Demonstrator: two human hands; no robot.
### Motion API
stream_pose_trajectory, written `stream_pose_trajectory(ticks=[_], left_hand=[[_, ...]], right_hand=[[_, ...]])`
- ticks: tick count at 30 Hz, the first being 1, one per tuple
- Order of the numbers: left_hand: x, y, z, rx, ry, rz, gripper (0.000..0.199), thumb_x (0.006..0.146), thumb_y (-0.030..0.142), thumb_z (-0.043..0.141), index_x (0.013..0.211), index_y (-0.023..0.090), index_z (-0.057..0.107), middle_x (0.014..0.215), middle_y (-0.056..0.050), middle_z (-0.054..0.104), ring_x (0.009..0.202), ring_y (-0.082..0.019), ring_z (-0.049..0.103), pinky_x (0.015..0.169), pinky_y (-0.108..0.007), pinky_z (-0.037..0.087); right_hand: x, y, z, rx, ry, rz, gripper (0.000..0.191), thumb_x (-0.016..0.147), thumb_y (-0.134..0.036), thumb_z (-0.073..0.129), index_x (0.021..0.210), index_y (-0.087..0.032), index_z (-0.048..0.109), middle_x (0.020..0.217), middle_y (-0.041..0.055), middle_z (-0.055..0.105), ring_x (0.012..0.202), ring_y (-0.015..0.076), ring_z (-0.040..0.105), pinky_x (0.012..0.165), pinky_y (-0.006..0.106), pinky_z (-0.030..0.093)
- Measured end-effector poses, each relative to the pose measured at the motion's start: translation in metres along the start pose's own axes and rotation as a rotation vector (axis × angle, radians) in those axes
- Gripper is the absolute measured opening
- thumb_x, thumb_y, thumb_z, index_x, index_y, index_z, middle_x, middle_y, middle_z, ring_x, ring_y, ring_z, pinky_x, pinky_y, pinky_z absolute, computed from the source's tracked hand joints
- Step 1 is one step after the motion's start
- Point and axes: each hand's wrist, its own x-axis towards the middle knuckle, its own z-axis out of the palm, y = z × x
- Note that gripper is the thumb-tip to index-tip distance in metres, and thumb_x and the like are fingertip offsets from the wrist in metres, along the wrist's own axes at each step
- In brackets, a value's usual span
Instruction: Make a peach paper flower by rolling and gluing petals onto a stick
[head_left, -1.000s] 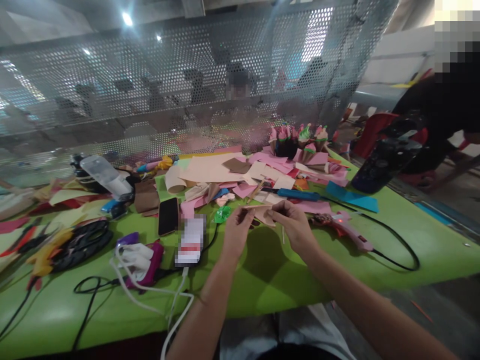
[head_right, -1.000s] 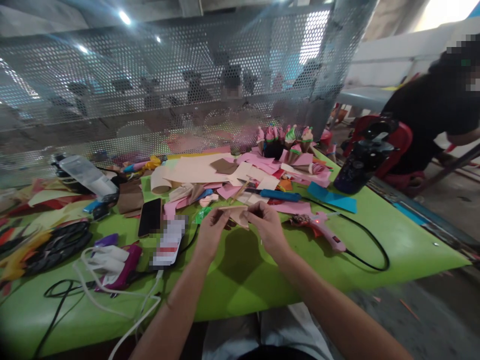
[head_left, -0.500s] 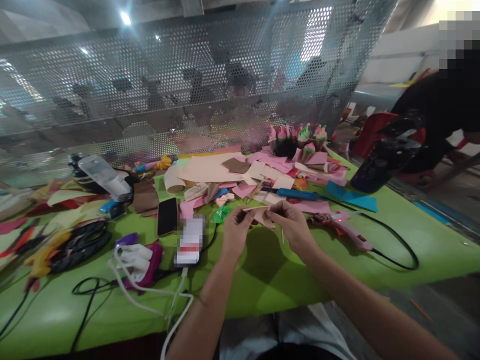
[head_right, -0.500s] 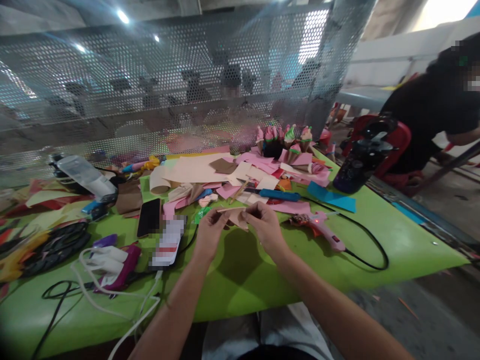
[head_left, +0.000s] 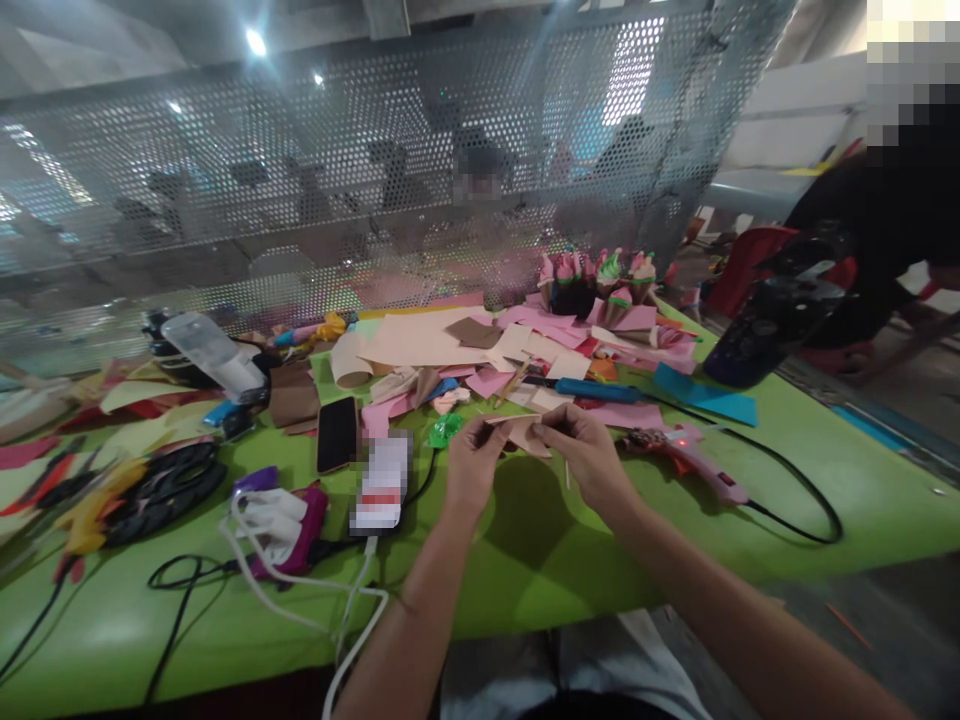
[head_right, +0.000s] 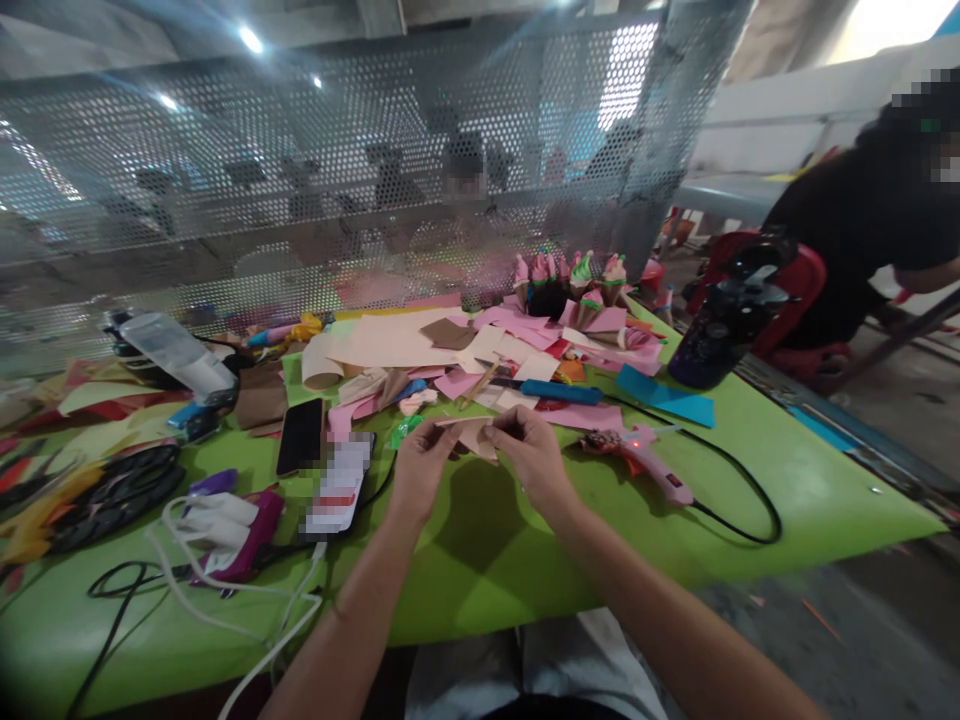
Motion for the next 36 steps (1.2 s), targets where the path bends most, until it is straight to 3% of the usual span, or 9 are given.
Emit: stream_pose_trajectory(ticks=[14, 36], left_hand=[[0.0008, -0.0009, 0.0012, -0.035, 0.007, 0.013, 0.029, 0.066, 0.044, 0.079, 0.071, 0.016, 0.07, 0.062, 0.001, 0.064, 0.059, -0.012, 0.056, 0.063, -0.026, 0.047], [0.0025, -0.0051, -0.0018, 0.007, 0.007, 0.03, 0.022, 0.071, 0.037, 0.075, 0.08, 0.017, 0.075, 0.072, -0.002, 0.071, 0.063, -0.013, 0.06, 0.063, -0.025, 0.049]], right_hand=[[-0.0002, 0.0012, -0.0009, -0.027, 0.0, -0.015, 0.022, 0.064, -0.037, 0.078, 0.068, -0.021, 0.063, 0.066, 0.0, 0.063, 0.063, 0.0158, 0.055, 0.06, 0.029, 0.041], [0.0017, 0.0006, -0.0016, 0.036, -0.018, 0.03, 0.023, 0.062, -0.034, 0.08, 0.067, -0.021, 0.061, 0.065, -0.0014, 0.06, 0.063, 0.0145, 0.053, 0.059, 0.028, 0.04]])
